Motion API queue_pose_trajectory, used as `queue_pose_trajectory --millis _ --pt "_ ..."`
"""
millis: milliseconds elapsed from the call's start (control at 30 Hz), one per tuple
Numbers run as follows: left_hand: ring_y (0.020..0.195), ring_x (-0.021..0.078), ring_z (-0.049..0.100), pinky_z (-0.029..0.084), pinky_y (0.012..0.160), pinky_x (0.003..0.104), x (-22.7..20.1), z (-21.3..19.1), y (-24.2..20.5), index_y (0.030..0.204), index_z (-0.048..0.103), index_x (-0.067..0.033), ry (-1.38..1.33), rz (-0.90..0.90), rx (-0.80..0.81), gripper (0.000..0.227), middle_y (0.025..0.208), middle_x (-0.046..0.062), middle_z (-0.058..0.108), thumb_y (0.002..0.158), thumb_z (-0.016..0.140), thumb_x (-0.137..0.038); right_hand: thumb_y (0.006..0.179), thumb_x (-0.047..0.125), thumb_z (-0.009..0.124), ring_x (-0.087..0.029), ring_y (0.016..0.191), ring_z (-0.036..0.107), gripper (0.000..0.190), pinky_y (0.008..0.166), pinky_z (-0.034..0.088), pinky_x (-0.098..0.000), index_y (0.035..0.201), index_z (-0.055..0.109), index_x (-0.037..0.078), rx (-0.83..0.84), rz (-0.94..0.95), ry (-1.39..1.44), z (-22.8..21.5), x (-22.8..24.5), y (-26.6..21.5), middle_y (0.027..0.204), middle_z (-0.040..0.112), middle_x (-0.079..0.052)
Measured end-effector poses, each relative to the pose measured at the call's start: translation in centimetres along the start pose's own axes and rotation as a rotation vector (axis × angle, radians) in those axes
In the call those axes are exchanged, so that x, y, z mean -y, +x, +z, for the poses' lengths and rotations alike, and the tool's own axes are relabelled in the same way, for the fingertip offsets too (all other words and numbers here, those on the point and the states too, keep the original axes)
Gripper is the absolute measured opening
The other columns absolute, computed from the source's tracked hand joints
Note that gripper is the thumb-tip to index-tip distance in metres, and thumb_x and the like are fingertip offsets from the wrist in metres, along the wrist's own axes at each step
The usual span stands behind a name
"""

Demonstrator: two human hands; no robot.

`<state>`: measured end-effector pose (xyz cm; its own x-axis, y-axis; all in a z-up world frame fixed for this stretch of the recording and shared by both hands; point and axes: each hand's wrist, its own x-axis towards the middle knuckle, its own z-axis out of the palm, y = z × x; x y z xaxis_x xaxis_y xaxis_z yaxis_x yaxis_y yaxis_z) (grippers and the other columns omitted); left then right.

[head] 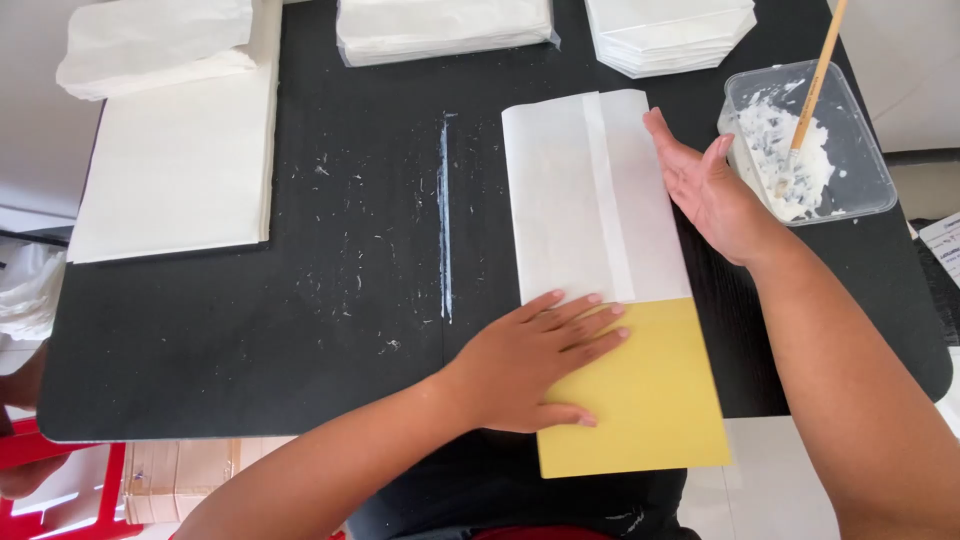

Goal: Folding the bottom of a bag and applying glue with a brush to seal it.

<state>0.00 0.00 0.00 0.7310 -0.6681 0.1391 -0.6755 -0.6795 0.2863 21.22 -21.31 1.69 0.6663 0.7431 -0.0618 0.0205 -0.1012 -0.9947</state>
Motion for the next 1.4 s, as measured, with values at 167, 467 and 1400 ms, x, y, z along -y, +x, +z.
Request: queue_pose_trajectory --millis 167,467,1400 --pt "0.158 0.0313 0.029 0.019 0.130 0.049 0.7 -1.8 -2.1 0.162 0.028 -0.0109 -0.075 0.017 0.037 0.083 0.170 0.009 0.029 0.099 0.038 -0.065 0.080 0.088 0.014 -0.032 0.159 0.002 0.113 0.129 0.012 -0.0452 0.161 0.010 0.008 0.043 -0.039 -0.167 1.2 1.7 -0.7 0.173 -0.002 -0.009" --pt "0.154 0.0337 0.034 0.031 0.125 0.050 4.6 0.2 1.3 0.158 0.035 -0.0072 0.178 -0.038 -0.061 0.081 0.167 0.009 0.033 0.102 0.042 -0.064 0.104 0.063 0.019 -0.033 0.152 0.041 0.082 0.123 0.035 -0.0483 0.145 0.051 -0.001 -0.110 -0.268 -0.467 3.7 3.3 -2.1 0.155 0.049 -0.019" --pt "0.145 0.0240 0.050 0.031 0.124 0.050 4.7 -1.2 1.3 0.140 0.063 -0.0149 -0.074 -0.181 -0.010 0.057 0.147 0.006 0.062 0.106 0.038 -0.053 0.090 0.062 0.044 -0.021 0.142 0.060 0.072 0.112 0.052 -0.0383 0.155 0.041 0.031 0.022 1.188 -0.755 6.5 -37.3 -30.5 0.160 0.051 0.004"
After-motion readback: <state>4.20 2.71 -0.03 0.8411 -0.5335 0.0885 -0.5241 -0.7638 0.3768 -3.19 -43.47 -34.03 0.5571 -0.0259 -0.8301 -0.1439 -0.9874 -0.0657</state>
